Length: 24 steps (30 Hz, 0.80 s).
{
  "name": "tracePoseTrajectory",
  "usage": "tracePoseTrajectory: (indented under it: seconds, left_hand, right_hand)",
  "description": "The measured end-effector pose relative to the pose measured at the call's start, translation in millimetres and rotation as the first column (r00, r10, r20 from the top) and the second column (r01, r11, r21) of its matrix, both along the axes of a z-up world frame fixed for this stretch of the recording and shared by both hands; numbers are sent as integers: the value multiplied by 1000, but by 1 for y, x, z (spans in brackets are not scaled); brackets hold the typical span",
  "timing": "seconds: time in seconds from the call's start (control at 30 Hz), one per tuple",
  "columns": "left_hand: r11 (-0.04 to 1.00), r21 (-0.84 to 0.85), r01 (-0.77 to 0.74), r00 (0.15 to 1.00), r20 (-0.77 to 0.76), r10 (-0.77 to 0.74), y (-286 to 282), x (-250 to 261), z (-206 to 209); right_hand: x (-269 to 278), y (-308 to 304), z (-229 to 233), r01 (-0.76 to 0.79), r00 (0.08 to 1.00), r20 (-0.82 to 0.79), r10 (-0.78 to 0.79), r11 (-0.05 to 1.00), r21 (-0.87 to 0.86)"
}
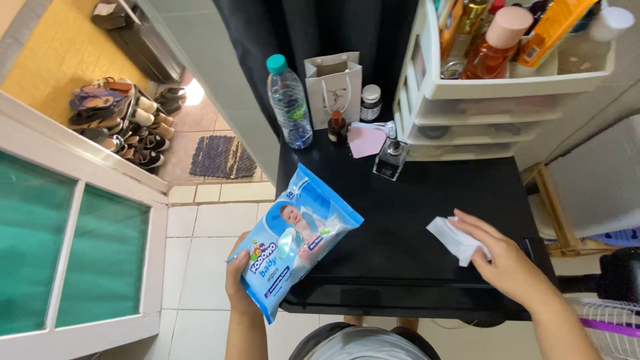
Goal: The person wipes a black cabinet top and a light blue desk using a wet wipe. They move items like a perfume bottle, water bottle, and small containers aside to clean underneath, then wipe a keyboard, monitor, and a small fan. The person also wipes a black cylindrical object and returns items to their original positions.
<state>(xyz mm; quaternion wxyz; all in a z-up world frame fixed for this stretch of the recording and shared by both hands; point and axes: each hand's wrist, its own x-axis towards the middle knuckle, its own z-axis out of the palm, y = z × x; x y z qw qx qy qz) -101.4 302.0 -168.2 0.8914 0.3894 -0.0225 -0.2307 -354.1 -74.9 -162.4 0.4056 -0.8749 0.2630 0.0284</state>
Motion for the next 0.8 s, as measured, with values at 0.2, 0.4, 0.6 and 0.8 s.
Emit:
tracePoseTrajectory:
  seconds: [0.2, 0.4, 0.6, 0.8]
  left_hand:
    - [977, 148, 153, 982, 88, -167, 12, 9, -29]
    - [387, 820, 423, 774, -104, -624, -18, -9, 11]
    - [58, 998, 33, 707, 18, -707, -39, -15, 46]
    - [143, 931, -336, 658, 341, -671, -94, -48, 53]
  right_hand:
    - [-4, 3, 19, 72, 995, -56, -86, 975, -211]
    - [1, -2, -6, 223, 960, -78, -270, 899, -377]
    - [7, -6, 1, 373, 922, -27, -387, 903, -215]
    - [3, 0, -7, 277, 959, 14, -282, 926, -258]
